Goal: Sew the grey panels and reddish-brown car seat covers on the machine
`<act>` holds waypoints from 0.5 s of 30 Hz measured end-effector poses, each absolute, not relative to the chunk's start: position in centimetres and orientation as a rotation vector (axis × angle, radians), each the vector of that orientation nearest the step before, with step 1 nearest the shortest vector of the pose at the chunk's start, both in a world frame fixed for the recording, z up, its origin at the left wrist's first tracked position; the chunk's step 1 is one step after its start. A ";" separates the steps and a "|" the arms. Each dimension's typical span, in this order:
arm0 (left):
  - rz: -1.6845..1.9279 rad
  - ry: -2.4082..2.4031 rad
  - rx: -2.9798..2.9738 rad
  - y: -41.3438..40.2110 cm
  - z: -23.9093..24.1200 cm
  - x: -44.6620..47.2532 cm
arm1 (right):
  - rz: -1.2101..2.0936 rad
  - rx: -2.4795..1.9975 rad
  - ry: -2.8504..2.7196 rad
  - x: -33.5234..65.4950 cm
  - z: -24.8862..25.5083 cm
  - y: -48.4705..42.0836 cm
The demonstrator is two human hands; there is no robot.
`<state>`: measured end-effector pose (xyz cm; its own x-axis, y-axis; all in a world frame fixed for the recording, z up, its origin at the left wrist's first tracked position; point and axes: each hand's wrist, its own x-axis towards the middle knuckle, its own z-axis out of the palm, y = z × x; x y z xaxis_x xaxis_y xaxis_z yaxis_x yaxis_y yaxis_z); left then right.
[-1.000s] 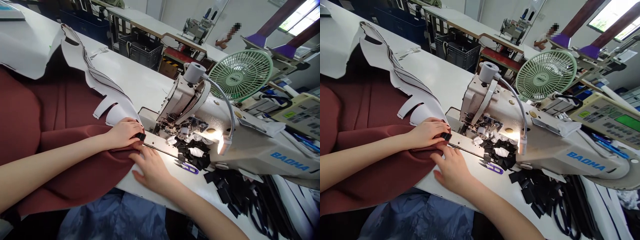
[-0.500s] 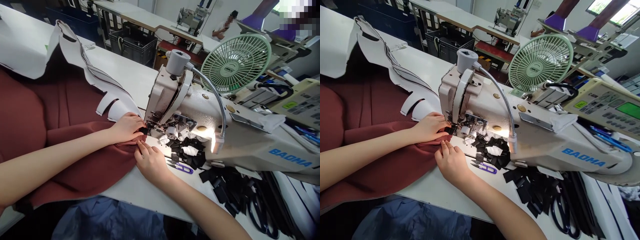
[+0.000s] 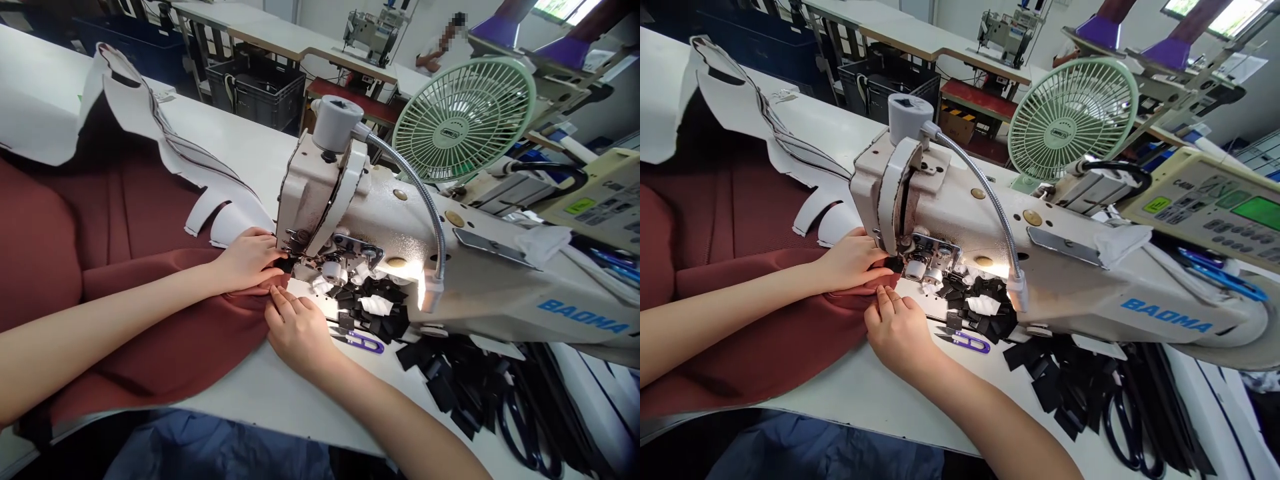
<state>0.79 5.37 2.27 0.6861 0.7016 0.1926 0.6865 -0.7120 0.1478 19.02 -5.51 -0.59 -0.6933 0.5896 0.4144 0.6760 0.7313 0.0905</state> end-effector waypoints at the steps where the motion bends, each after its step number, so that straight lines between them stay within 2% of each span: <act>1: 0.354 1.157 2.843 5.6 2.2 0.7 | -0.303 -0.988 -2.577 19.0 -0.7 -5.4; 15: 0.304 1.103 2.878 6.0 2.1 0.4 | -0.308 -1.012 -2.573 18.7 -1.1 -6.1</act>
